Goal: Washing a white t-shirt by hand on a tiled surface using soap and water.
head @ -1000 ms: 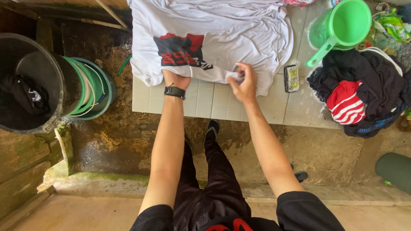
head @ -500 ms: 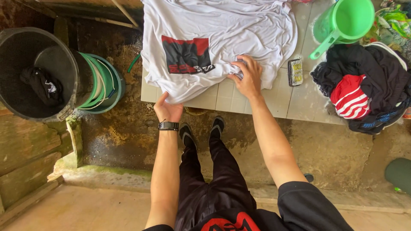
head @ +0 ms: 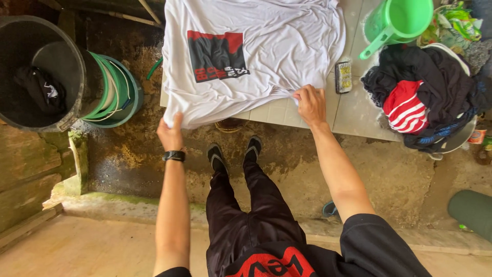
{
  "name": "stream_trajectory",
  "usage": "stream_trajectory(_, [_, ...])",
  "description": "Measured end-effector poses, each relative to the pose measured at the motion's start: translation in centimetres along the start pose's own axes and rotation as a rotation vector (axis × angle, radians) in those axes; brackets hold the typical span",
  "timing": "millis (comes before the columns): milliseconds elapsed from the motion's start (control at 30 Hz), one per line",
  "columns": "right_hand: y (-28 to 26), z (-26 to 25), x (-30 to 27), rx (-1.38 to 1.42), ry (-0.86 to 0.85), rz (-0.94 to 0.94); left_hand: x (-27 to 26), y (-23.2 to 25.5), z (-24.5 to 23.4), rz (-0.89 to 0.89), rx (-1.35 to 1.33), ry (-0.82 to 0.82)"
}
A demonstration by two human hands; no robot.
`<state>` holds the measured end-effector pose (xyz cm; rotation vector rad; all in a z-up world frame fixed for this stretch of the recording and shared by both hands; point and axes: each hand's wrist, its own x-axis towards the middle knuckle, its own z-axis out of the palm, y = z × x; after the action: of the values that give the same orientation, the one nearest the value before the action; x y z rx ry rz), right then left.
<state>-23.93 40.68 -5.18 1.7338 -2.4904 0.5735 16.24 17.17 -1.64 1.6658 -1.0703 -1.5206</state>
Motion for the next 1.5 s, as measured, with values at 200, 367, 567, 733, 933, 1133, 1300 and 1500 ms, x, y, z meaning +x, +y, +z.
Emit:
stream_trajectory(200, [-1.0, -5.2, 0.6, 0.071, -0.061, 0.000, 1.9, 0.6, -2.9, 0.323, 0.531, -0.029])
stream_trajectory(367, [-0.5, -3.6, -1.2, -0.016, -0.057, -0.073, 2.8, 0.1, -2.6, 0.420, 0.796, -0.008])
stream_trajectory(567, [0.2, -3.6, -4.1, -0.038, 0.143, -0.104, 2.5, -0.4, -0.9, 0.229, 0.714, 0.126])
stream_trajectory(733, [2.2, -2.2, -2.5, 0.131, 0.043, 0.072, 1.7, 0.0, 3.9, 0.686, 0.864, 0.224])
stream_trajectory(933, [3.0, -4.4, 3.6, -0.449, 0.360, 0.447, -2.0, 3.0, 15.1, 0.885, 0.625, -0.331])
stream_trajectory(1133, [5.7, -4.7, 4.7, -0.184, -0.016, 0.729, -5.1, 5.7, 20.7, 0.960, 0.567, -0.524])
stream_trajectory(1300, [1.7, -7.0, 4.7, -0.036, 0.085, 0.560, -4.3, 5.2, 20.6, 0.950, 0.601, -0.566])
stream_trajectory(1500, [-5.9, -1.0, 6.4, 0.701, 0.239, 0.557, -2.3, 5.3, 18.7, 1.009, 0.723, -0.551])
